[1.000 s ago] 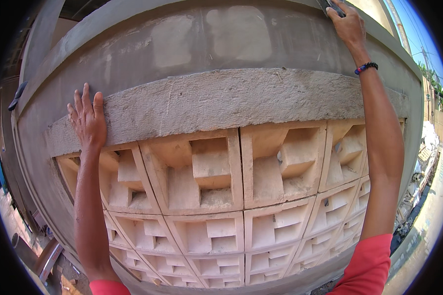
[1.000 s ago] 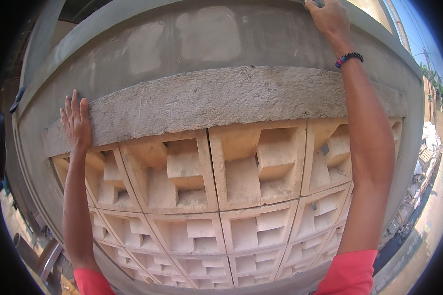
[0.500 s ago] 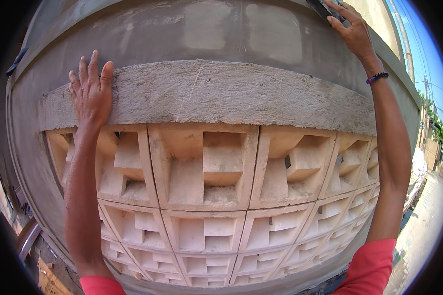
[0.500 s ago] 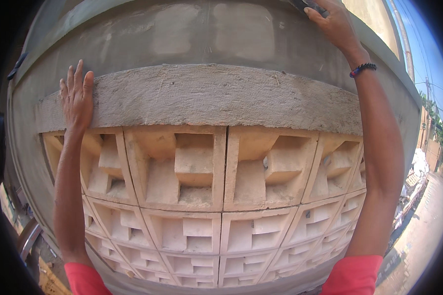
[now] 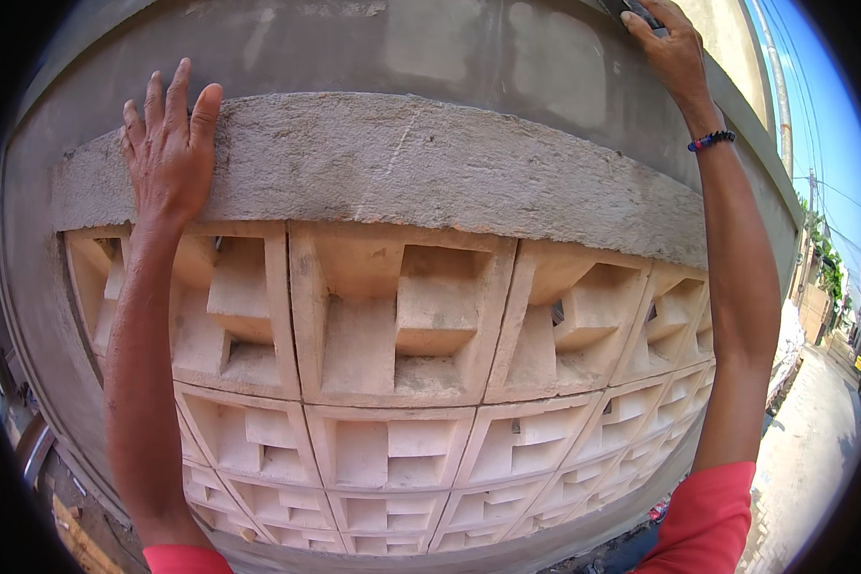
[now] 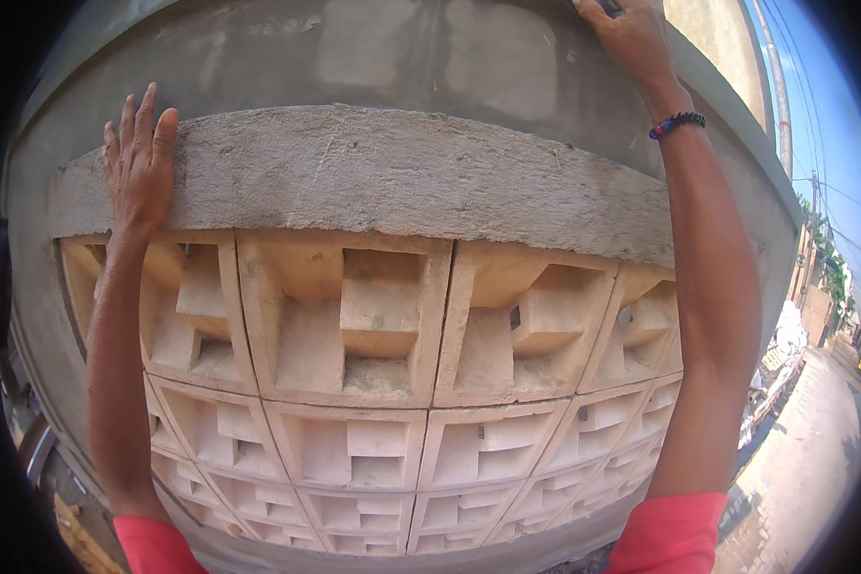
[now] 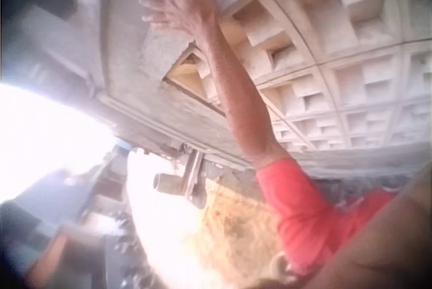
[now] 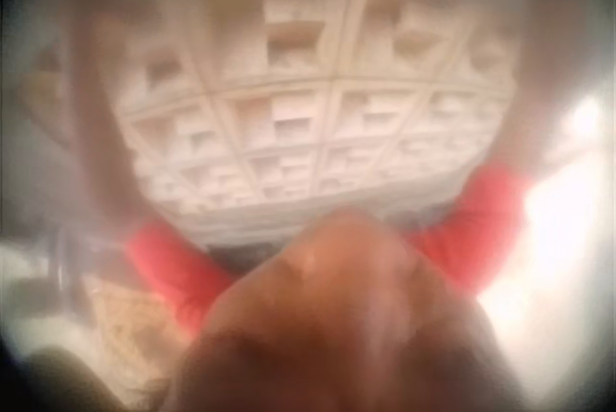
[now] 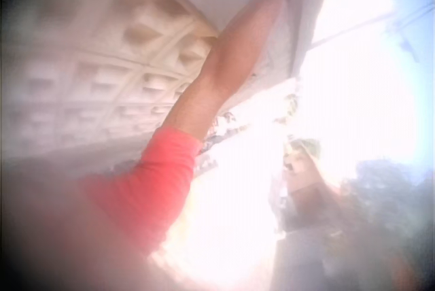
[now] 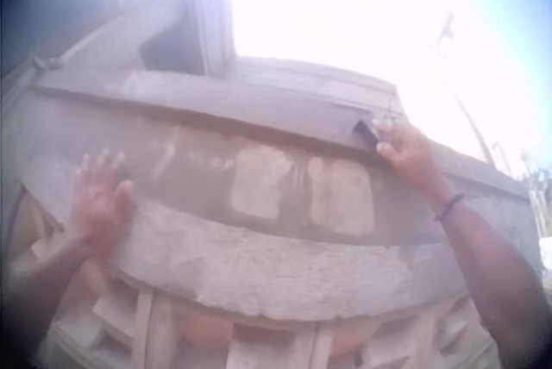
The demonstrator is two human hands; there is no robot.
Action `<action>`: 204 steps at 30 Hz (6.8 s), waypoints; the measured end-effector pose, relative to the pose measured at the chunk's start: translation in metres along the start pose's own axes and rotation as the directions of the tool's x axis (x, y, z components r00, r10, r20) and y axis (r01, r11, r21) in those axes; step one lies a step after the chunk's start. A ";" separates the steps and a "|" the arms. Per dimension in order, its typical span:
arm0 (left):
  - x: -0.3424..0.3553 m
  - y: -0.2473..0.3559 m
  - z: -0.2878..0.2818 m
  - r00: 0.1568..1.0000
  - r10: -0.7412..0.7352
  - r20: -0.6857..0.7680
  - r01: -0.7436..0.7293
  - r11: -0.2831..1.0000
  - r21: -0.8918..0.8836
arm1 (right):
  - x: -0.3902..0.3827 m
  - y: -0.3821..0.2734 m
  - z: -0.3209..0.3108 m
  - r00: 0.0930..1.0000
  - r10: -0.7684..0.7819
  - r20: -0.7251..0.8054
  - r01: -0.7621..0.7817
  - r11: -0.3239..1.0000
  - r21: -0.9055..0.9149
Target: The person applies and smooths wet cement onto a curved wall section above decorative blocks using a trowel. They repeatedly scoop cement from a bucket and spread it along the wall's edge, smoothing the surface with the trowel.
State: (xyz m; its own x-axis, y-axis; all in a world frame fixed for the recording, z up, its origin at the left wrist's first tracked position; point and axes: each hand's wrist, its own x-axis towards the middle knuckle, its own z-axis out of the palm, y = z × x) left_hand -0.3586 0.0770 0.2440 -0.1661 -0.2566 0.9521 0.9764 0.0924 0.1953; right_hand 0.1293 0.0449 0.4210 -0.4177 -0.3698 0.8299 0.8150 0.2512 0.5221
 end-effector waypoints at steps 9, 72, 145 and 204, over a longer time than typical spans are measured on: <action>0.000 -0.002 0.008 0.999 0.018 -0.048 -0.020 0.999 -0.029 | -0.020 0.052 -0.020 0.997 0.063 0.038 -0.062 0.998 -0.024; 0.005 -0.017 0.013 1.000 0.003 -0.009 -0.003 0.998 0.064 | -0.082 0.177 -0.064 0.736 0.632 -0.243 -0.677 0.681 -0.280; 0.006 -0.002 -0.009 0.989 0.016 0.146 -0.022 0.999 0.041 | -0.083 0.109 -0.042 0.095 0.993 0.076 -0.177 -0.058 0.982; 0.003 0.007 -0.014 0.997 -0.011 0.080 0.015 0.999 -0.051 | -0.064 0.097 -0.018 0.869 0.424 -0.256 -0.480 0.847 -0.228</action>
State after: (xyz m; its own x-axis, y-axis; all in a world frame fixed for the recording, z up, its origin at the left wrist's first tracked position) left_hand -0.3507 0.0636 0.2453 -0.1876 -0.1794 0.9657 0.9795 0.0396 0.1976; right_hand 0.2416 0.0768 0.4151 0.0853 -0.4443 0.8918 0.9824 0.1867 -0.0010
